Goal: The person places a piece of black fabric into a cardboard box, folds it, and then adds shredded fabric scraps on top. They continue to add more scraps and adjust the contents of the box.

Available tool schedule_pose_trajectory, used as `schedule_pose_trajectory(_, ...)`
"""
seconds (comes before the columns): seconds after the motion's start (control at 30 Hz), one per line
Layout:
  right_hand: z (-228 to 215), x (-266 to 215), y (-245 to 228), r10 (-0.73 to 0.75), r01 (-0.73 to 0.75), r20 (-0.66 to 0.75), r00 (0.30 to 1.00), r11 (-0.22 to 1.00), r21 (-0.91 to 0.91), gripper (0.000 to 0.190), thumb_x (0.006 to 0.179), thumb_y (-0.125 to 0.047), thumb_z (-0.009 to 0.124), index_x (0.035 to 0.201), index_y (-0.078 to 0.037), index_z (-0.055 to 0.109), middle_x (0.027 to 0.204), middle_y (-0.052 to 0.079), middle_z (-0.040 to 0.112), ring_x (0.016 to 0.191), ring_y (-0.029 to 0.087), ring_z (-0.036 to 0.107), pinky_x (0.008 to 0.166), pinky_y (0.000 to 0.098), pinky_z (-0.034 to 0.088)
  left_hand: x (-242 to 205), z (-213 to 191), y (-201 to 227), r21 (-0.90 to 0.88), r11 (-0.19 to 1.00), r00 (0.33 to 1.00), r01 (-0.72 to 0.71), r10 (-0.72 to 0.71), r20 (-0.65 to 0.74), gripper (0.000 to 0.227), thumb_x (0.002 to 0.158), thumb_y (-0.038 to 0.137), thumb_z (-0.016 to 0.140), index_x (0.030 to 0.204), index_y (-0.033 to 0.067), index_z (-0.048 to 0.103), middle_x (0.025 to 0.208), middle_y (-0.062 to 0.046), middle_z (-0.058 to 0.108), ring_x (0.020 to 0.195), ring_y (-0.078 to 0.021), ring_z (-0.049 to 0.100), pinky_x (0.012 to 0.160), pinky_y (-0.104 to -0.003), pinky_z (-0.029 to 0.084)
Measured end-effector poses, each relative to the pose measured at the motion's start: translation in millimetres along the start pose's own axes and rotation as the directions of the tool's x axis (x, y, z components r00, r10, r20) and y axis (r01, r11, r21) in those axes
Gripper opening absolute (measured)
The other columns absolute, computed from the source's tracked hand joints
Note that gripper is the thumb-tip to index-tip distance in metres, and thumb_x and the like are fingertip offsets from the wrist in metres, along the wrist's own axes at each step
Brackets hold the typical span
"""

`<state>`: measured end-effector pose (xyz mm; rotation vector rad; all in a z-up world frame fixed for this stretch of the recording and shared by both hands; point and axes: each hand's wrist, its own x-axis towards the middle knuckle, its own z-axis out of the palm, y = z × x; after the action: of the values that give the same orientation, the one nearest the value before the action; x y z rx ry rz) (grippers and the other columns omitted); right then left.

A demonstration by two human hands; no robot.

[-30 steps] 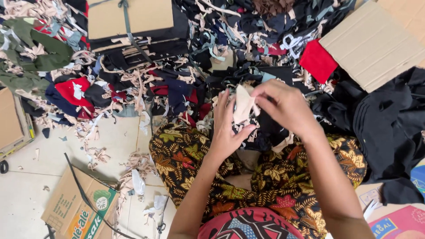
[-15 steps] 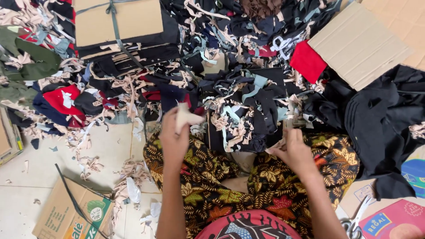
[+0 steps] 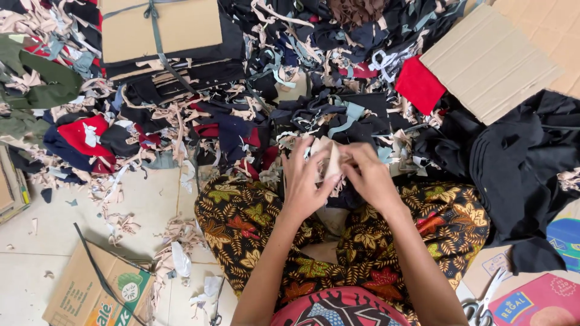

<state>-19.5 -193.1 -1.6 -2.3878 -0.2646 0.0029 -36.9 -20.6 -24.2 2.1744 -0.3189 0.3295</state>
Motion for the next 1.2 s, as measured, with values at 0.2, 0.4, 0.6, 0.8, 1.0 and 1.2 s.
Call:
schedule_pose_trajectory(0.2,38.9,-1.2,-11.0,-0.274,0.249,-0.068,0.959,0.935,-0.254,0.018,0.088,-0.009,0.072,0.104,-0.017,0.072,0.117,0.002,0.060,0.099,0.030,0.073,0.083,0.0350,0.063,0.3,5.5,0.0,-0.282,0.823,0.794,0.494,-0.559,-0.238,0.056,0.096,0.008,0.062,0.146,0.0083,0.037,0.156,-0.027,0.020,0.143,-0.0525,0.029,0.108,-0.067,0.041)
schedule_pose_trajectory(0.4,63.5,11.3,13.9,-0.475,0.399,-0.061,0.878,0.797,-0.454,0.018,0.091,-0.011,0.071,0.108,-0.013,0.065,0.116,0.003,0.057,0.109,0.026,0.065,0.093,0.0293,0.056,8.8,6.6,15.2,-0.412,0.819,0.853,0.400,-0.497,-0.158,0.041,0.100,0.006,0.056,0.139,0.0025,0.045,0.138,-0.021,0.049,0.124,-0.0422,0.059,0.096,-0.051,0.057)
schedule_pose_trajectory(0.6,4.8,25.1,46.2,-0.349,0.274,-0.215,0.912,0.909,-0.313,0.026,0.101,-0.010,0.059,0.117,-0.026,0.071,0.111,-0.003,0.065,0.102,0.020,0.068,0.091,0.0306,0.055,-12.2,40.5,-22.9,0.234,0.934,0.948,0.269,-0.214,-0.235,0.053,0.098,0.032,0.060,0.147,0.0156,0.047,0.148,-0.014,0.038,0.127,-0.0374,0.043,0.095,-0.052,0.041)
schedule_pose_trajectory(0.8,24.5,55.2,88.1,-0.130,0.061,-0.177,0.976,0.935,-0.349,0.040,0.095,-0.025,0.074,0.134,-0.021,0.067,0.121,0.010,0.058,0.104,0.036,0.066,0.089,0.0449,0.057,19.7,36.3,-3.8,0.278,0.945,0.983,0.170,-0.181,0.011,0.074,0.094,0.038,0.064,0.157,0.0083,0.035,0.164,-0.031,0.016,0.151,-0.0525,0.013,0.116,-0.073,0.008)
schedule_pose_trajectory(1.0,-24.1,73.3,47.6,-0.247,0.107,-0.229,0.942,0.864,-0.492,0.044,0.089,-0.040,0.079,0.129,-0.026,0.070,0.118,0.006,0.055,0.109,0.032,0.059,0.091,0.0429,0.052,37.2,29.9,-20.4,0.157,0.918,0.902,0.364,-0.304,-0.307,0.058,0.106,0.039,0.037,0.158,0.0154,0.029,0.162,-0.022,0.024,0.152,-0.0414,0.019,0.121,-0.063,0.014)
schedule_pose_trajectory(1.2,28.9,130.8,37.4,-0.136,0.136,0.026,0.990,0.922,-0.363,0.067,0.094,-0.058,0.063,0.151,-0.026,0.050,0.144,0.012,0.053,0.143,0.042,0.038,0.110,0.0677,0.034,68.2,18.9,-57.8,0.122,0.842,0.836,0.525,-0.485,-0.257,0.062,0.108,0.039,0.036,0.156,0.0006,0.030,0.158,-0.026,0.036,0.153,-0.0440,0.019,0.120,-0.066,0.009)
